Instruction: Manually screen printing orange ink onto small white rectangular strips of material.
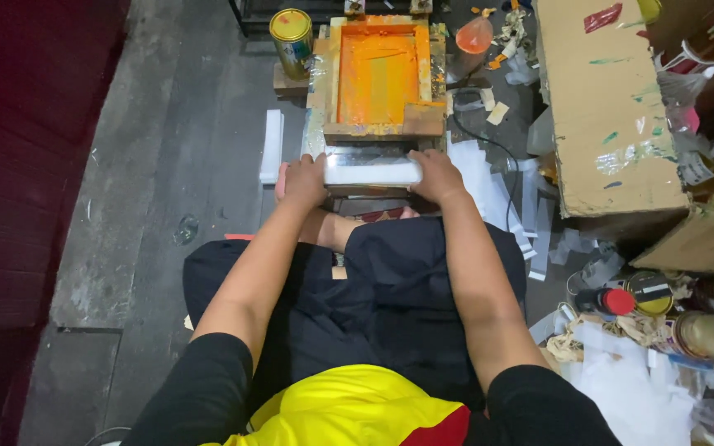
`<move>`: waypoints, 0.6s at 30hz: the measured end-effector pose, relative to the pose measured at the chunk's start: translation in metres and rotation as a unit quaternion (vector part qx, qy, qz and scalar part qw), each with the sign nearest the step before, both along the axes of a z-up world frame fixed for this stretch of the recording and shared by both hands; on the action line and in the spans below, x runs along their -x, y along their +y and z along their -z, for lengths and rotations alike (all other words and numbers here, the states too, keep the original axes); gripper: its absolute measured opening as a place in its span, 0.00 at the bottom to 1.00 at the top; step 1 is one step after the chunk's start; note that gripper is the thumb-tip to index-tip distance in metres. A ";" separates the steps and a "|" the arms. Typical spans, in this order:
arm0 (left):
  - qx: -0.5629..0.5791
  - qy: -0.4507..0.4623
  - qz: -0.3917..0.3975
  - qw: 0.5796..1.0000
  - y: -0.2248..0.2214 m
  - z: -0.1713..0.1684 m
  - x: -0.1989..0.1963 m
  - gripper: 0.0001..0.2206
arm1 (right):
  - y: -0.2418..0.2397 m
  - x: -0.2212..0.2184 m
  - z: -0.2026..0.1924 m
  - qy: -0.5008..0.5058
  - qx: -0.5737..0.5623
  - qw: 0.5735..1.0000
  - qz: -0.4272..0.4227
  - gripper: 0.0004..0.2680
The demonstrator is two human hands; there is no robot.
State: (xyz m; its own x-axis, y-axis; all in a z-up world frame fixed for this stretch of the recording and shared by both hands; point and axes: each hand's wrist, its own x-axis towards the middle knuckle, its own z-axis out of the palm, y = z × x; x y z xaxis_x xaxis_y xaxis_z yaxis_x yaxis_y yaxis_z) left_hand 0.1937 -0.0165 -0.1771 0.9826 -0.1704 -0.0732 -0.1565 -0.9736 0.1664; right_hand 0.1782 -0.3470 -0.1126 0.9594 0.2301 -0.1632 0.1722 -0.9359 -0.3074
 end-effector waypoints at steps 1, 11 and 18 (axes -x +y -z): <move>-0.001 -0.002 -0.002 1.000 0.001 0.010 -0.006 0.39 | -0.002 -0.004 0.004 -0.002 -0.001 1.000 -0.002 0.30; 0.025 -0.003 0.056 0.998 0.004 -0.012 -0.005 0.18 | -0.002 -0.019 0.003 0.034 -0.036 0.999 0.000 0.25; 0.131 0.049 0.055 0.989 -0.017 -0.030 -0.009 0.24 | -0.002 -0.026 -0.005 0.052 -0.019 0.998 -0.001 0.25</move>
